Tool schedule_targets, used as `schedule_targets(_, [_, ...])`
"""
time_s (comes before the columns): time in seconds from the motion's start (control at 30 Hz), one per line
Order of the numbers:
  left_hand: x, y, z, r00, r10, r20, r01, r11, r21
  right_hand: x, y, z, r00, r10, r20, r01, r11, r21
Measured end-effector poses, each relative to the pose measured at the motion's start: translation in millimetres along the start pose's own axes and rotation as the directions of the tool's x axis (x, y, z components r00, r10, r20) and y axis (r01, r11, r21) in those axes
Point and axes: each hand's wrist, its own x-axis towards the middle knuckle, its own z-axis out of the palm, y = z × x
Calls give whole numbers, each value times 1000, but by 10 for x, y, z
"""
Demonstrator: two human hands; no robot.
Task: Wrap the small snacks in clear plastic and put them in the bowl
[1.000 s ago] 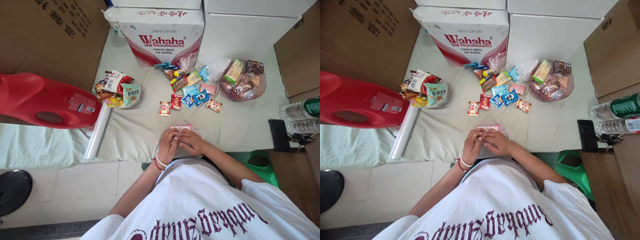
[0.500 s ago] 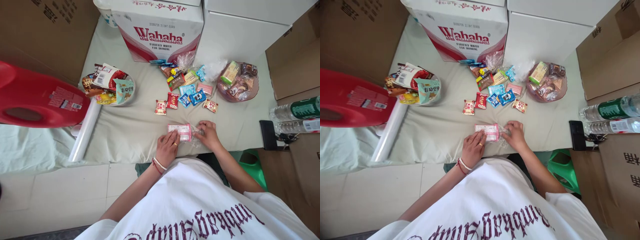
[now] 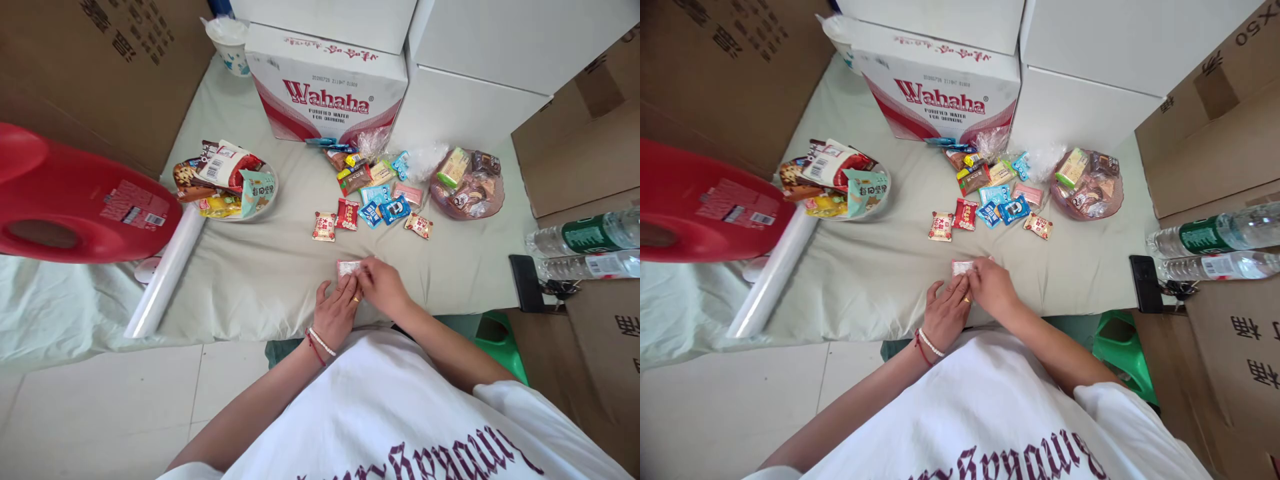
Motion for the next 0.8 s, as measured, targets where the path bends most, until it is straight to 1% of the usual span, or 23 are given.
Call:
schedule_targets(0.07, [-29,-55,4,999,-9,-46,4,994,-111,9,-164,74,996,-31,78,47,974,-221])
schedule_targets(0.13, [-72,-139,-10,997,-11,-71,-11,955,-298,-33,-236,113,990,-48,132,89,945,-316])
schedule_targets(0.17, [-97,-186,-22,997,-19,-75,-14,909,-416,-69,-238,129,986,-69,152,116,939,-323])
schedule_targets(0.2, [-121,-231,-35,997,-33,-73,-12,836,-548,-111,-223,148,981,-102,162,150,936,-319])
schedule_targets(0.23, [-140,-270,-45,995,-75,-70,9,741,-671,-155,-199,173,977,-144,160,188,931,-313])
schedule_targets(0.27, [-153,-300,-54,980,-181,-78,53,625,-779,-195,-171,207,970,-191,150,230,920,-317])
schedule_targets(0.3, [-158,-317,-61,952,-294,-80,80,495,-865,-228,-146,247,962,-236,136,269,904,-332])
schedule_targets(0.33, [-154,-320,-68,916,-398,-59,101,368,-924,-252,-127,290,954,-274,122,300,885,-357])
schedule_targets(0.37, [-142,-311,-76,880,-474,-20,115,255,-960,-262,-116,333,949,-295,108,314,867,-387])
schedule_targets(0.4, [-124,-293,-88,858,-513,28,130,164,-978,-261,-114,373,948,-302,98,315,853,-416])
schedule_targets(0.43, [-103,-270,-103,848,-523,81,154,98,-983,-247,-120,407,950,-298,95,309,844,-439])
schedule_targets(0.47, [-81,-247,-122,845,-520,127,178,50,-983,-223,-133,435,954,-287,90,296,838,-458])
schedule_targets(0.53, [-44,-217,-171,839,-513,181,208,-5,-978,-162,-171,466,964,-255,81,261,833,-487])
schedule_targets(0.63, [-21,-236,-257,827,-523,206,224,-28,-974,-89,-242,443,967,-240,86,250,823,-509])
schedule_targets(0.73, [-24,-307,-336,799,-566,205,247,-2,-969,-93,-307,299,967,-236,92,251,839,-483])
schedule_targets(0.8, [-26,-351,-381,780,-600,176,259,54,-964,-131,-343,116,972,-220,83,235,884,-404])
